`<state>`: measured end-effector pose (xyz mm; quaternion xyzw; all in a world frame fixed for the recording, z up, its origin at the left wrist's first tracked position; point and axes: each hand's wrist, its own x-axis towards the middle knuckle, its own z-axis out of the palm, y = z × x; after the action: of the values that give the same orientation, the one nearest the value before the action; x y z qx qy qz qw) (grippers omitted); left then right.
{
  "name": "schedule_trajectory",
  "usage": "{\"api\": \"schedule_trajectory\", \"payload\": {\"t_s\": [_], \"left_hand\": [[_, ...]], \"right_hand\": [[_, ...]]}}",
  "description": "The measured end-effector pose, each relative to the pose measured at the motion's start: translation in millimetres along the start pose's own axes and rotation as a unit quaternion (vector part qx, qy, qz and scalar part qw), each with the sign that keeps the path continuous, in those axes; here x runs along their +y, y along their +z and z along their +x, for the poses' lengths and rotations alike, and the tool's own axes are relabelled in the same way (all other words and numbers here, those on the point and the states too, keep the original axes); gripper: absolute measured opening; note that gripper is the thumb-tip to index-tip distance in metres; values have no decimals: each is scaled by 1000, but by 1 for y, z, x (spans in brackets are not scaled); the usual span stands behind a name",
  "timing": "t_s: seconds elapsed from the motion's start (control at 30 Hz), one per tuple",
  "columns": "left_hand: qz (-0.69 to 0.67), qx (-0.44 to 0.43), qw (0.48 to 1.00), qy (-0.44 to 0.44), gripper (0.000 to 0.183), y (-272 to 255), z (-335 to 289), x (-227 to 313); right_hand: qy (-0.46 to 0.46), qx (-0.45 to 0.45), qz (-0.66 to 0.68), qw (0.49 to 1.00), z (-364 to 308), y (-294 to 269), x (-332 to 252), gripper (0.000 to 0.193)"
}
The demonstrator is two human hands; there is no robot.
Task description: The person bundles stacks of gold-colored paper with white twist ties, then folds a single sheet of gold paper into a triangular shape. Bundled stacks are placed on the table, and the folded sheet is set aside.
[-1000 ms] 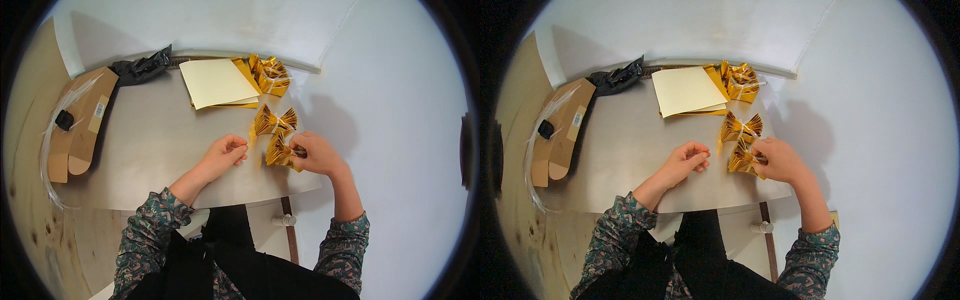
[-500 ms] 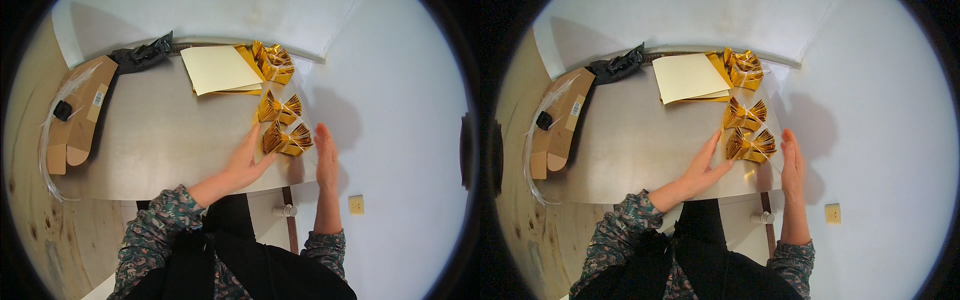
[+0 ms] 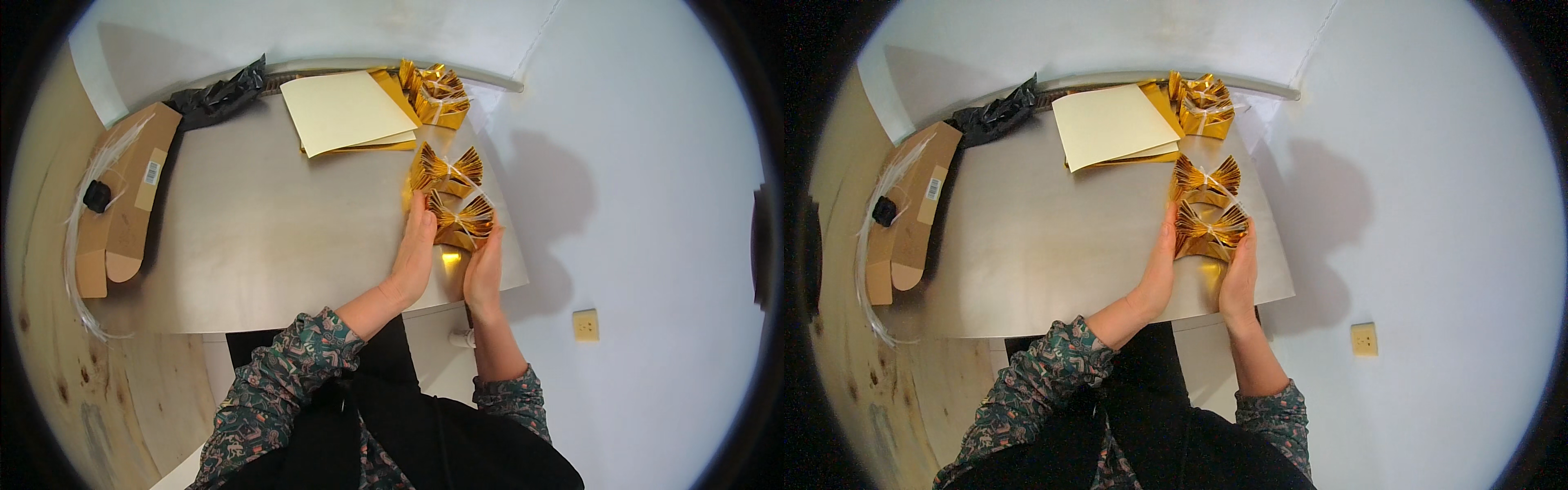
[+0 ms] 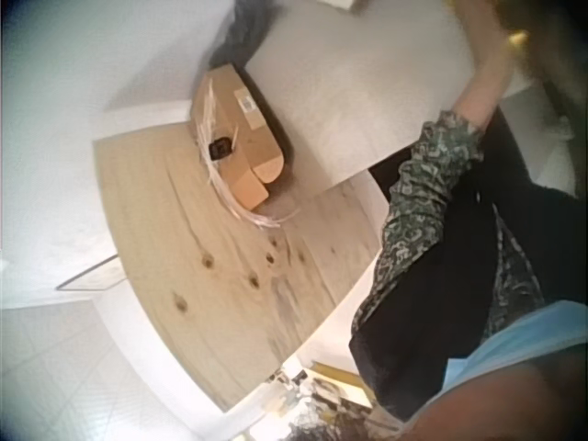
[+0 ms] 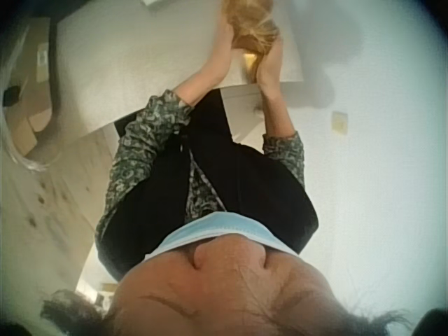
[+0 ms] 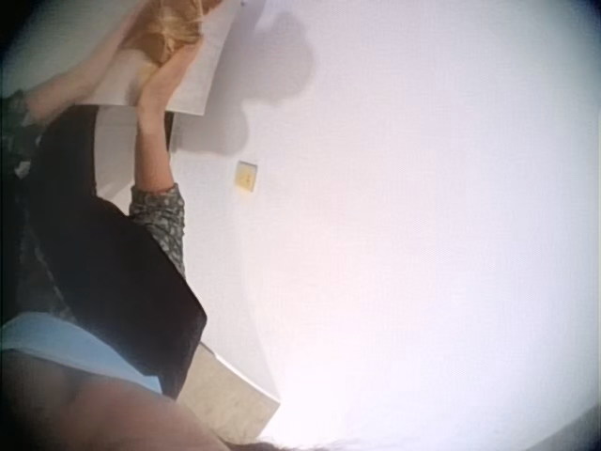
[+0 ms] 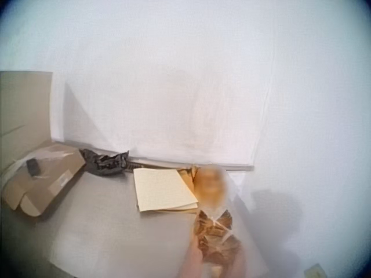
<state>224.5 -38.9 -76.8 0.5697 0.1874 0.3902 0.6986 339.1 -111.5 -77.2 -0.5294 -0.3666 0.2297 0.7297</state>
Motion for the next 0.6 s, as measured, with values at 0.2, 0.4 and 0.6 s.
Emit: {"api": "schedule_trajectory", "payload": {"t_s": [0.2, 0.4, 0.6], "left_hand": [[-57, -58, 996, -38, 88, -12, 2, 2], [178, -155, 972, -2, 94, -46, 7, 19], [273, -153, 950, -2, 87, -63, 4, 56]], "right_hand": [[5, -2, 7, 1000, 0, 4, -1, 59], [99, -54, 66, 991, 3, -17, -17, 61], [88, -104, 5, 991, -3, -29, -37, 70]]}}
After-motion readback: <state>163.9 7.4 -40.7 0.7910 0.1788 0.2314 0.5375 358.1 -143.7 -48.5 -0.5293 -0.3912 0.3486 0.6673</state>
